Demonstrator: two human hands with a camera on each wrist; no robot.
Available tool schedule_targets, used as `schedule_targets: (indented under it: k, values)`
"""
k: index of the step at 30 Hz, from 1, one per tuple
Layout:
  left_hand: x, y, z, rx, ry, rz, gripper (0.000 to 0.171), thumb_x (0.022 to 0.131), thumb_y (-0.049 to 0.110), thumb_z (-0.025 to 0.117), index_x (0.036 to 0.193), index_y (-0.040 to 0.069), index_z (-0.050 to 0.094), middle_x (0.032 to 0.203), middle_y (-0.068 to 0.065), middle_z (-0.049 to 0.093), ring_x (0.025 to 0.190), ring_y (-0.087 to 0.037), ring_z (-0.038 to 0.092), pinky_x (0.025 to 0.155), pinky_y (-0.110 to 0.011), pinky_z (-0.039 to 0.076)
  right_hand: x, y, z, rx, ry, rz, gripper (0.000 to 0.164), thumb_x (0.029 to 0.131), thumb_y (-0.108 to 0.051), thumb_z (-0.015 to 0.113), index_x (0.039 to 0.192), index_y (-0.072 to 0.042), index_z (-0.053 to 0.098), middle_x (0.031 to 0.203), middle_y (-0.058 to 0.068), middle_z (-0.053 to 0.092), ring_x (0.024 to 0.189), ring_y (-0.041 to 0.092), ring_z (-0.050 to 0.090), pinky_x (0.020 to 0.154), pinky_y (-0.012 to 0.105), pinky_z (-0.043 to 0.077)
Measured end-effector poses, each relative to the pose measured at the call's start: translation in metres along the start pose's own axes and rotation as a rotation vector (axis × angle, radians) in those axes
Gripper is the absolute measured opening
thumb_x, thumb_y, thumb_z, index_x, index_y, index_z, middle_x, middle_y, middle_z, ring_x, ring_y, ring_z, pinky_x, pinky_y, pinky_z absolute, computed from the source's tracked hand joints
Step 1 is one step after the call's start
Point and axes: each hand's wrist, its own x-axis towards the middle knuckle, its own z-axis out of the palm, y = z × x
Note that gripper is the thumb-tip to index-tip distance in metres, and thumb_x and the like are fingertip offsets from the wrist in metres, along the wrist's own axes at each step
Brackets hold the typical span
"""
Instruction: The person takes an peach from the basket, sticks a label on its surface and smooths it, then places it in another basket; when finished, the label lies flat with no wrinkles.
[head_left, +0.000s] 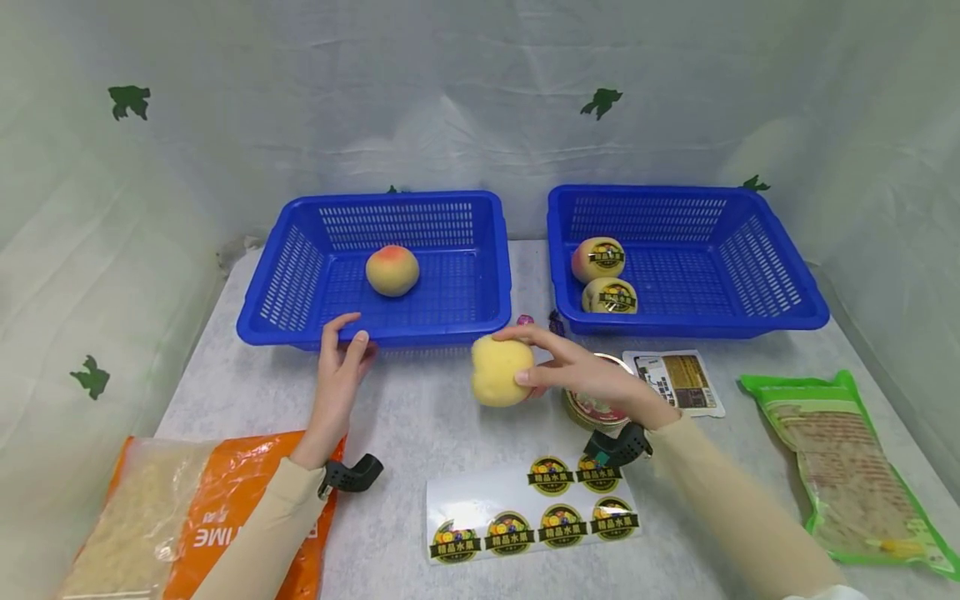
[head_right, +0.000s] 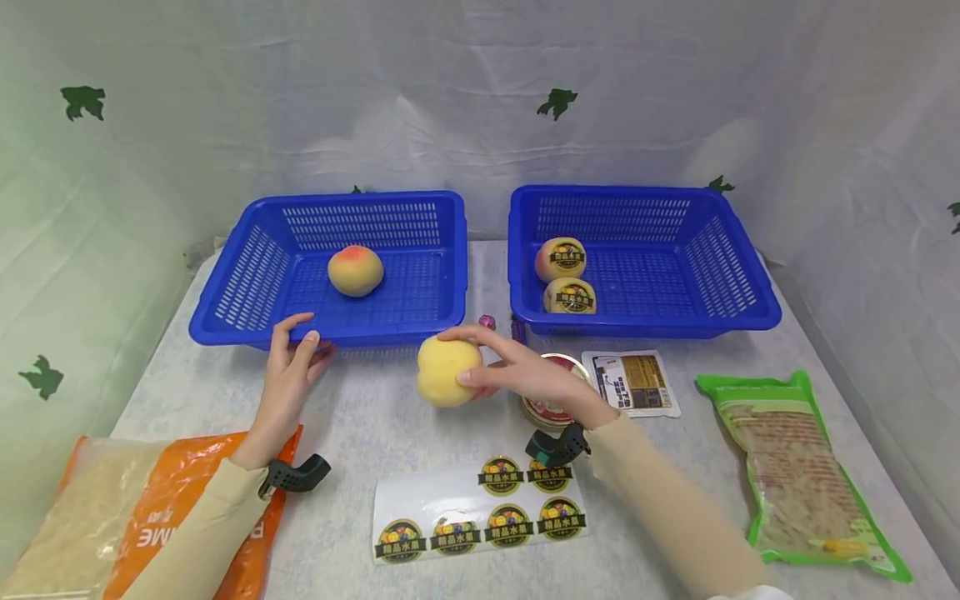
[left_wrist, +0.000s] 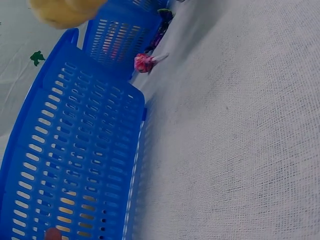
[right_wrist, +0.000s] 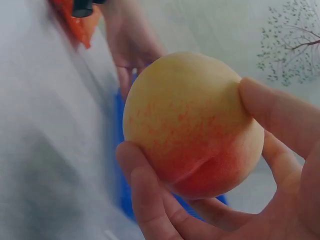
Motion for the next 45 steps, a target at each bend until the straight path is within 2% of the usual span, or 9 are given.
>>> schedule_targets:
  k: [4, 9, 15, 22, 30, 34, 37, 40, 45]
  values:
    - [0.000, 0.001, -0.001, 0.006, -0.011, 0.003, 0.048, 0.094, 0.038, 0.043, 0.133, 0.015, 0.031, 0.112, -0.021, 0.037, 0.108, -0.035, 0.042, 0.095, -0.040, 0.036, 0.000, 0.017, 0.013, 0.062, -0.009, 0.054, 0.049, 0.087, -0.021, 0.060, 0.132, -0.030, 0.041, 0.134, 0.000, 0.033, 0.101, 0.026, 0.049, 0.078, 0.045, 0.046]
    - [-0.001, 0.004, -0.002, 0.017, -0.016, -0.016, 0.047, 0.094, 0.037, 0.043, 0.134, 0.015, 0.030, 0.114, -0.022, 0.036, 0.108, -0.032, 0.043, 0.096, -0.045, 0.033, 0.002, 0.030, 0.026, 0.086, -0.030, 0.104, 0.047, 0.088, -0.021, 0.059, 0.131, -0.029, 0.041, 0.133, 0.002, 0.033, 0.097, 0.026, 0.052, 0.077, 0.047, 0.046]
    - [-0.002, 0.008, -0.001, 0.007, -0.026, -0.022, 0.046, 0.095, 0.033, 0.042, 0.134, 0.013, 0.029, 0.114, -0.022, 0.036, 0.107, -0.029, 0.044, 0.097, -0.046, 0.033, 0.001, 0.025, 0.035, 0.045, -0.072, 0.098, 0.047, 0.092, -0.016, 0.053, 0.135, -0.019, 0.036, 0.125, 0.010, 0.039, 0.089, 0.031, 0.056, 0.075, 0.051, 0.045]
    - [-0.007, 0.023, 0.004, 0.011, -0.043, -0.027, 0.048, 0.096, 0.031, 0.041, 0.135, 0.008, 0.027, 0.114, -0.025, 0.035, 0.109, -0.036, 0.041, 0.097, -0.047, 0.032, -0.001, 0.020, 0.036, 0.043, -0.045, 0.121, 0.050, 0.092, -0.014, 0.052, 0.137, -0.019, 0.031, 0.119, 0.016, 0.044, 0.085, 0.040, 0.058, 0.073, 0.053, 0.046]
    - [-0.002, 0.012, -0.003, 0.022, -0.064, -0.042, 0.050, 0.095, 0.034, 0.040, 0.138, 0.013, 0.025, 0.117, -0.021, 0.034, 0.111, -0.036, 0.041, 0.097, -0.046, 0.032, -0.001, 0.017, 0.034, 0.100, -0.013, 0.130, 0.050, 0.093, -0.012, 0.050, 0.138, -0.015, 0.030, 0.118, 0.018, 0.046, 0.086, 0.045, 0.056, 0.074, 0.056, 0.045]
    - [-0.001, 0.011, -0.005, 0.045, -0.081, -0.048, 0.049, 0.094, 0.038, 0.039, 0.138, 0.019, 0.027, 0.116, -0.017, 0.035, 0.111, -0.036, 0.042, 0.097, -0.044, 0.034, -0.003, 0.017, 0.031, 0.107, 0.003, 0.099, 0.051, 0.092, -0.012, 0.051, 0.138, -0.015, 0.030, 0.126, 0.017, 0.040, 0.086, 0.046, 0.056, 0.074, 0.057, 0.045]
    - [-0.004, 0.014, -0.006, 0.066, -0.126, -0.037, 0.049, 0.095, 0.039, 0.038, 0.139, 0.022, 0.026, 0.117, -0.018, 0.036, 0.111, -0.038, 0.043, 0.095, -0.042, 0.036, -0.006, 0.021, 0.027, 0.094, 0.036, 0.060, 0.051, 0.092, -0.013, 0.053, 0.137, -0.017, 0.032, 0.134, 0.015, 0.033, 0.084, 0.042, 0.058, 0.073, 0.054, 0.047]
    - [-0.010, 0.019, -0.004, 0.094, -0.215, 0.003, 0.048, 0.096, 0.034, 0.038, 0.140, 0.023, 0.024, 0.117, -0.022, 0.038, 0.109, -0.041, 0.046, 0.092, -0.041, 0.040, -0.011, 0.025, 0.023, 0.104, 0.066, 0.012, 0.049, 0.091, -0.012, 0.054, 0.136, -0.017, 0.035, 0.136, 0.017, 0.032, 0.085, 0.040, 0.059, 0.073, 0.047, 0.049]
    - [-0.032, 0.038, 0.006, 0.272, -0.417, 0.168, 0.044, 0.097, 0.015, 0.041, 0.139, 0.015, 0.030, 0.114, -0.019, 0.046, 0.105, -0.034, 0.051, 0.087, -0.037, 0.044, -0.024, 0.028, 0.020, 0.137, 0.074, -0.056, 0.043, 0.091, -0.005, 0.051, 0.133, -0.009, 0.039, 0.132, 0.020, 0.036, 0.093, 0.046, 0.054, 0.078, 0.041, 0.049]
